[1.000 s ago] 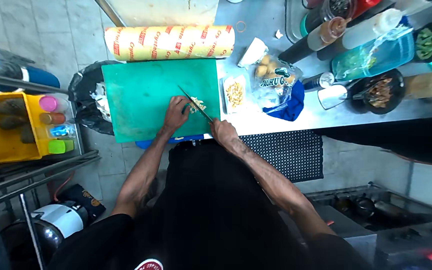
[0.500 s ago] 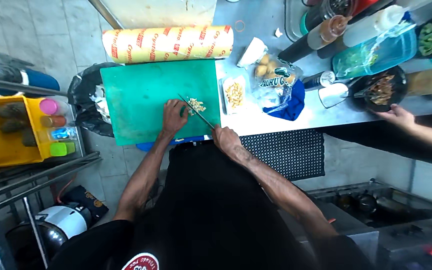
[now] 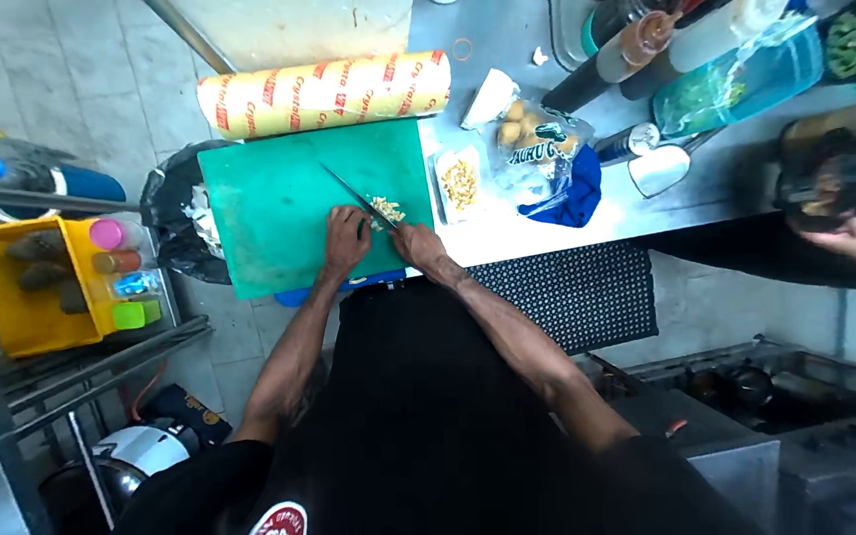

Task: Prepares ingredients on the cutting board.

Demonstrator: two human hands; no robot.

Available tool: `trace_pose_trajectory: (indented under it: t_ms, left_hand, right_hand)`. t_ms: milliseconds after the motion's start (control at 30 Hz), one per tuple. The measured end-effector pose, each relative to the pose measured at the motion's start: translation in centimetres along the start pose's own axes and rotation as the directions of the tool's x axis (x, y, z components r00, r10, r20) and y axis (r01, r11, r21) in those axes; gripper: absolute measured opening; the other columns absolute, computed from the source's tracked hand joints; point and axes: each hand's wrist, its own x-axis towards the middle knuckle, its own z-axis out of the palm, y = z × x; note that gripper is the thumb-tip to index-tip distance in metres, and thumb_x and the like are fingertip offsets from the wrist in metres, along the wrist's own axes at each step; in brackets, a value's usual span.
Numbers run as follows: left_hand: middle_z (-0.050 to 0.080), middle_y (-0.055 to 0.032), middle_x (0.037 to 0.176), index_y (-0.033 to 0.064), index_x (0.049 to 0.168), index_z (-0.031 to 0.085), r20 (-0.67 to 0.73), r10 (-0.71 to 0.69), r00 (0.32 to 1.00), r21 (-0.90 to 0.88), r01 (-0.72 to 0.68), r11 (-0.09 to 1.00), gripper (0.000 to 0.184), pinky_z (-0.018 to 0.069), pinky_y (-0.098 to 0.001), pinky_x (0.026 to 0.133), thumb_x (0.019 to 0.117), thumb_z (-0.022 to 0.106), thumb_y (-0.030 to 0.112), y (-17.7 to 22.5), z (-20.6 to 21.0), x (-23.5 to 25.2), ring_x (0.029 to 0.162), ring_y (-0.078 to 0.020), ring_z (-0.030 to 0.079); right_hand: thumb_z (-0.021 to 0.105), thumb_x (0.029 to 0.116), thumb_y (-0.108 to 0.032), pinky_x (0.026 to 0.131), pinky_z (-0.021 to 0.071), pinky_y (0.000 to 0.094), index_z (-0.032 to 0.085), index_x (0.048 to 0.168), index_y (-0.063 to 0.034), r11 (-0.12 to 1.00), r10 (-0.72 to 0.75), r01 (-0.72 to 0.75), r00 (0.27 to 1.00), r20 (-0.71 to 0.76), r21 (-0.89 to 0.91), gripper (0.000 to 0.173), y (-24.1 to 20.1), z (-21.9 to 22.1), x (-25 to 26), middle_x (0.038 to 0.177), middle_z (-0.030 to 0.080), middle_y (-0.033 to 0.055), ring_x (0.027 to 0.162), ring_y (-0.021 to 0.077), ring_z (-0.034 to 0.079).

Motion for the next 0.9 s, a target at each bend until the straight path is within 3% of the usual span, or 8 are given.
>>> trace_pose_trajectory:
  t_ms: [100, 167, 233, 367, 500, 600, 767, 900]
  left_hand:
    - [0.068, -0.0110, 0.117, 0.0073, 0.105, 0.070, -0.107, 0.002, 0.994, -0.034, -0.006, 0.999, 0.022, 0.0454, -0.0434, 0.106, 0.1024, 0.053, 0.020, 0.1, -0.1, -0.1, 0.119, -0.0310, 0.058]
    - [0.065, -0.0143, 0.128, 0.0049, 0.118, 0.069, -0.151, -0.013, 0.988, -0.048, 0.006, 0.999, 0.029, 0.0436, -0.0436, 0.111, 0.1052, 0.051, 0.023, 0.1, 0.1, 0.3, 0.128, -0.0323, 0.055]
    - [0.056, -0.0178, 0.145, 0.0045, 0.135, 0.062, -0.158, -0.041, 0.987, -0.034, 0.036, 0.999, 0.041, 0.0369, -0.0463, 0.120, 0.1072, 0.047, 0.030, 0.6, 1.1, 1.3, 0.142, -0.0342, 0.046]
    - [0.034, -0.0172, 0.164, 0.0051, 0.157, 0.039, -0.145, -0.092, 0.985, 0.044, 0.099, 0.994, 0.062, 0.0205, -0.0482, 0.128, 0.1091, 0.037, 0.045, 2.6, 5.0, 3.2, 0.156, -0.0325, 0.023]
    - [0.037, -0.0183, 0.162, -0.0022, 0.156, 0.036, -0.244, -0.146, 0.959, -0.059, 0.136, 0.989, 0.061, 0.0235, -0.0429, 0.128, 0.1090, 0.041, 0.036, 5.6, 7.4, 4.6, 0.155, -0.0306, 0.026]
    - [0.041, -0.0189, 0.159, -0.0025, 0.153, 0.042, -0.299, -0.176, 0.938, -0.091, 0.155, 0.984, 0.052, 0.0238, -0.0418, 0.128, 0.1098, 0.038, 0.026, 6.3, 8.5, 5.2, 0.154, -0.0314, 0.030]
    - [0.049, -0.0195, 0.154, -0.0031, 0.146, 0.052, -0.406, -0.233, 0.884, -0.231, 0.148, 0.962, 0.042, 0.0337, -0.0389, 0.124, 0.1079, 0.038, 0.007, 6.2, 7.8, 5.8, 0.149, -0.0311, 0.040]
    - [0.054, -0.0205, 0.149, -0.0063, 0.140, 0.057, -0.490, -0.243, 0.837, -0.279, 0.113, 0.954, 0.039, 0.0353, -0.0396, 0.123, 0.1074, 0.038, 0.004, 8.3, 6.5, 7.2, 0.145, -0.0312, 0.046]
  right_hand:
    - [0.043, 0.1084, -0.046, 0.071, 0.0563, 0.0553, 0.067, 0.108, -0.0083, 0.985, -0.038, 0.046, 0.998, -0.053, 0.165, 0.044, 2.6, -0.9, -1.9, 0.088, 0.069, 0.0147, 0.082, 0.0330, 0.070]
    - [0.044, 0.1082, -0.047, 0.063, 0.0568, 0.0497, 0.068, 0.112, -0.0078, 0.960, 0.010, -0.003, 1.000, -0.023, 0.280, 0.046, 5.0, -0.9, -3.3, 0.083, 0.068, 0.0130, 0.067, 0.0277, 0.068]
    - [0.046, 0.1077, -0.048, 0.049, 0.0548, 0.0426, 0.068, 0.113, -0.0080, 0.914, 0.039, -0.046, 0.999, 0.025, 0.403, 0.047, 7.9, 0.2, -4.2, 0.073, 0.065, 0.0110, 0.050, 0.0222, 0.060]
    - [0.048, 0.1070, -0.049, 0.043, 0.0510, 0.0392, 0.067, 0.109, -0.0073, 0.820, 0.076, -0.134, 0.989, 0.127, 0.556, 0.046, 10.7, 2.1, -6.3, 0.062, 0.059, 0.0108, 0.041, 0.0214, 0.054]
    - [0.050, 0.1070, -0.046, 0.041, 0.0506, 0.0372, 0.064, 0.110, -0.0070, 0.736, 0.040, -0.156, 0.981, 0.188, 0.659, 0.042, 10.5, 3.3, -5.4, 0.059, 0.054, 0.0073, 0.040, 0.0190, 0.052]
    - [0.049, 0.1080, -0.044, 0.046, 0.0528, 0.0397, 0.064, 0.112, -0.0037, 0.785, -0.014, -0.121, 0.977, 0.213, 0.607, 0.043, 8.5, 3.3, -4.5, 0.066, 0.058, 0.0103, 0.045, 0.0206, 0.055]
    - [0.048, 0.1080, -0.041, 0.046, 0.0538, 0.0397, 0.066, 0.103, -0.0048, 0.844, -0.051, 0.001, 0.996, 0.079, 0.536, 0.041, 5.6, 4.9, -3.2, 0.069, 0.063, 0.0120, 0.047, 0.0217, 0.060]
    - [0.047, 0.1086, -0.040, 0.049, 0.0541, 0.0396, 0.066, 0.107, -0.0053, 0.876, -0.014, -0.021, 0.997, 0.071, 0.481, 0.040, 4.9, 1.5, -5.0, 0.073, 0.064, 0.0117, 0.050, 0.0214, 0.061]
